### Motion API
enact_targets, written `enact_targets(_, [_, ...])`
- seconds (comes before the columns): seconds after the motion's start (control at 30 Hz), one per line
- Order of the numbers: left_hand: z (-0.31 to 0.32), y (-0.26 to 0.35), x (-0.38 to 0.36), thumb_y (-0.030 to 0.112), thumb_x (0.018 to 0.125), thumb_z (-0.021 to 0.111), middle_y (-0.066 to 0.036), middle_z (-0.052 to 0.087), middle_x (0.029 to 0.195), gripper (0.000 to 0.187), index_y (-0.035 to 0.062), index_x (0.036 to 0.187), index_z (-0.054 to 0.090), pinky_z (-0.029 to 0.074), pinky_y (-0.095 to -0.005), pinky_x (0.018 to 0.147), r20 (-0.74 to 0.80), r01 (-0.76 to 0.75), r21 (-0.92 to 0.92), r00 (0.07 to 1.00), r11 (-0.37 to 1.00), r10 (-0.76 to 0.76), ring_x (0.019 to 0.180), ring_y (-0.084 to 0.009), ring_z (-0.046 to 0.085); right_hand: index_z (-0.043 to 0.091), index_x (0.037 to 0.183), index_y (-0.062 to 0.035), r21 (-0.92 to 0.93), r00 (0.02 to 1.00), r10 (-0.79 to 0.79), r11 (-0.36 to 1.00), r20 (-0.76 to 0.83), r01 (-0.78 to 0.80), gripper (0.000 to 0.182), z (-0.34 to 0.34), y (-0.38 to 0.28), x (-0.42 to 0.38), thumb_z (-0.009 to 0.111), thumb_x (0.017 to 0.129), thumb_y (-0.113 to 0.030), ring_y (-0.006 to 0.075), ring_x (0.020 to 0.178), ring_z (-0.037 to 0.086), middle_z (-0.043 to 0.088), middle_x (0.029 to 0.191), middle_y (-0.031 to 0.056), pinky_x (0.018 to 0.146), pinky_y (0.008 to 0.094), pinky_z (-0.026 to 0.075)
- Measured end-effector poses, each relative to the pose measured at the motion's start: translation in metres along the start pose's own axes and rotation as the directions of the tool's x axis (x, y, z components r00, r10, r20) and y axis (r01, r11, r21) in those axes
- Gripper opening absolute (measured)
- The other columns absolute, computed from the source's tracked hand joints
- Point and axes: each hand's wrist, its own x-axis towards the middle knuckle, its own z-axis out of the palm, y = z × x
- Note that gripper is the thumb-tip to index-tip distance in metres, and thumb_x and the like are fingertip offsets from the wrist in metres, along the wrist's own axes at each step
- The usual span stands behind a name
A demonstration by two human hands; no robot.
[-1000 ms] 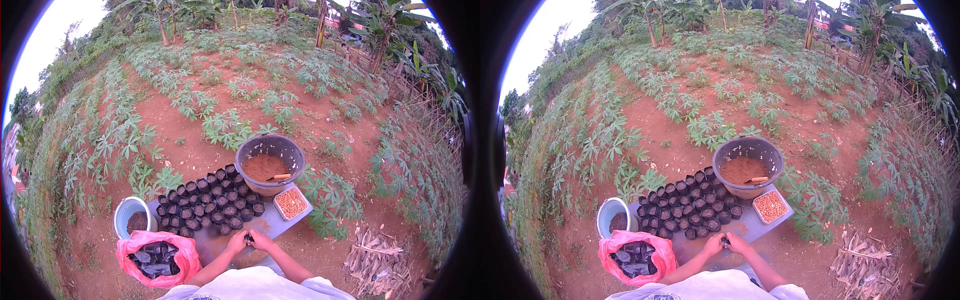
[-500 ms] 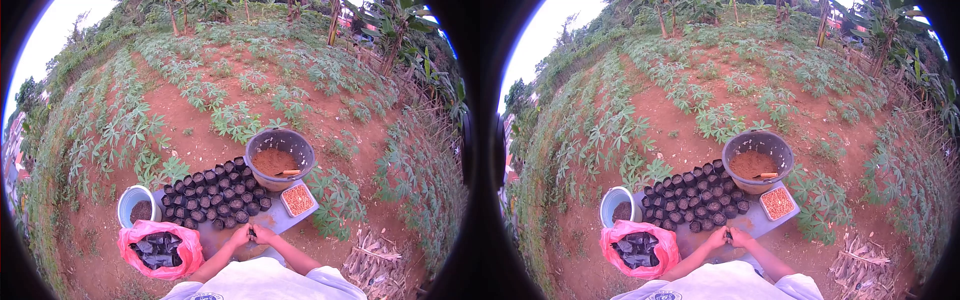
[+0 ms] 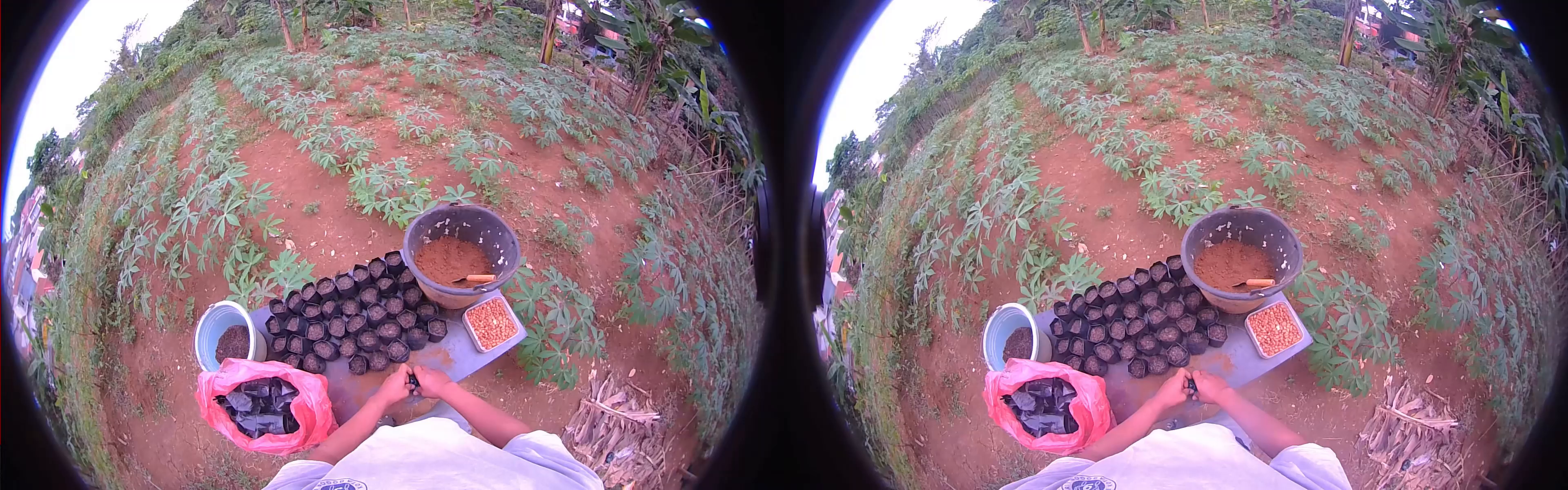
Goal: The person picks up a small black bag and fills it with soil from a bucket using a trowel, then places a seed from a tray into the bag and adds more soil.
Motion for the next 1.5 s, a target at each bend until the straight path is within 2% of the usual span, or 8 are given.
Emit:
enact_targets(0.33, [0.007, -0.019, 0.016, 0.004, 0.084, 0.059, -0.014, 0.057, 0.08, 0.02, 0.0047, 0.1, 0.046, 0.045, -0.0414, 0.07, 0.075, 0.139, -0.11, 0.988, 0.984, -0.132, 0.076, -0.0289, 0.058, 0.051, 0.104, -0.0037, 0.03, 0.992, -0.004, 1.0, 0.128, 0.0, 0.049, -0.023, -0.002, 0.005, 0.074, 0.076, -0.037, 0.0352, 0.101, 0.059, 0.06, 0.105, 0.0171, 0.084, 0.0424, 0.048])
enact_targets(0.53, [0.006, -0.02, 0.009, 0.005, 0.082, 0.061, -0.016, 0.056, 0.094, 0.025, 0.0042, 0.103, 0.047, 0.046, -0.0405, 0.077, 0.04, 0.025, -0.045, 0.999, 0.999, -0.023, 0.085, -0.028, 0.057, 0.049, 0.095, -0.0047, 0.094, 0.997, -0.057, 0.994, -0.05, 0.062, 0.034, -0.024, -0.003, 0.0, 0.067, 0.081, -0.029, 0.035, 0.096, 0.058, 0.057, 0.099, 0.0156, 0.08, 0.0439, 0.047])
enact_targets(0.63, [0.002, -0.01, 0.0, 0.009, 0.081, 0.066, -0.018, 0.053, 0.107, 0.034, 0.0039, 0.109, 0.047, 0.046, -0.0407, 0.085, 0.052, 0.086, -0.009, 0.995, 0.996, -0.085, 0.097, -0.032, 0.057, 0.049, 0.1, -0.0051, 0.015, 0.997, -0.071, 0.997, -0.033, 0.072, 0.029, -0.024, -0.005, -0.002, 0.064, 0.083, -0.023, 0.0357, 0.102, 0.058, 0.057, 0.105, 0.0161, 0.083, 0.0444, 0.046])
enact_targets(0.7, [0.003, 0.002, -0.007, 0.014, 0.079, 0.071, -0.019, 0.049, 0.114, 0.044, 0.0041, 0.114, 0.046, 0.045, -0.042, 0.092, 0.03, 0.13, 0.056, 0.991, 0.99, -0.132, 0.109, -0.0366, 0.053, 0.05, 0.101, -0.0054, 0.112, 0.996, -0.064, 0.991, -0.061, 0.07, 0.027, -0.025, -0.005, -0.007, 0.063, 0.082, -0.02, 0.0364, 0.099, 0.058, 0.056, 0.104, 0.0167, 0.083, 0.0456, 0.046])
enact_targets(0.87, [0.008, 0.013, -0.011, 0.014, 0.08, 0.07, -0.022, 0.048, 0.116, 0.043, 0.0046, 0.113, 0.044, 0.044, -0.0477, 0.09, -0.059, 0.15, 0.109, 0.988, 0.983, -0.144, 0.108, -0.0424, 0.053, 0.054, 0.096, -0.0029, 0.048, 0.991, -0.095, 0.994, -0.099, 0.1, 0.016, -0.025, -0.004, -0.004, 0.05, 0.088, -0.016, 0.0368, 0.098, 0.059, 0.057, 0.101, 0.0178, 0.084, 0.0452, 0.047])
enact_targets(1.1, [0.015, -0.011, 0.001, 0.011, 0.078, 0.071, -0.019, 0.051, 0.109, 0.039, 0.0101, 0.11, 0.049, 0.045, -0.0455, 0.088, -0.077, 0.184, 0.051, 0.981, 0.982, -0.18, 0.105, -0.0395, 0.055, 0.054, 0.094, -0.0022, 0.074, 0.986, -0.068, 0.994, -0.151, 0.08, 0.019, -0.019, 0.0, 0.001, 0.056, 0.085, -0.019, 0.0359, 0.096, 0.058, 0.059, 0.098, 0.0188, 0.083, 0.045, 0.047])
enact_targets(1.3, [0.017, -0.016, 0.001, 0.007, 0.077, 0.071, -0.017, 0.052, 0.104, 0.034, 0.0093, 0.106, 0.052, 0.046, -0.0421, 0.088, -0.093, 0.123, -0.008, 0.988, 0.992, -0.123, 0.1, -0.0359, 0.057, 0.056, 0.096, -0.0029, 0.066, 0.998, -0.013, 0.998, -0.059, 0.017, 0.027, -0.032, -0.015, -0.007, 0.065, 0.081, -0.024, 0.0353, 0.098, 0.059, 0.061, 0.097, 0.019, 0.085, 0.0451, 0.046])
enact_targets(1.5, [0.013, -0.012, -0.003, 0.007, 0.077, 0.069, -0.016, 0.054, 0.104, 0.032, 0.01, 0.105, 0.055, 0.045, -0.0434, 0.089, -0.081, 0.078, -0.022, 0.994, 0.997, -0.08, 0.102, -0.0351, 0.057, 0.057, 0.101, -0.0055, 0.003, 0.994, -0.105, 0.994, 0.024, 0.105, 0.029, -0.039, -0.02, -0.002, 0.063, 0.082, -0.026, 0.0355, 0.1, 0.061, 0.064, 0.103, 0.0185, 0.083, 0.045, 0.048])
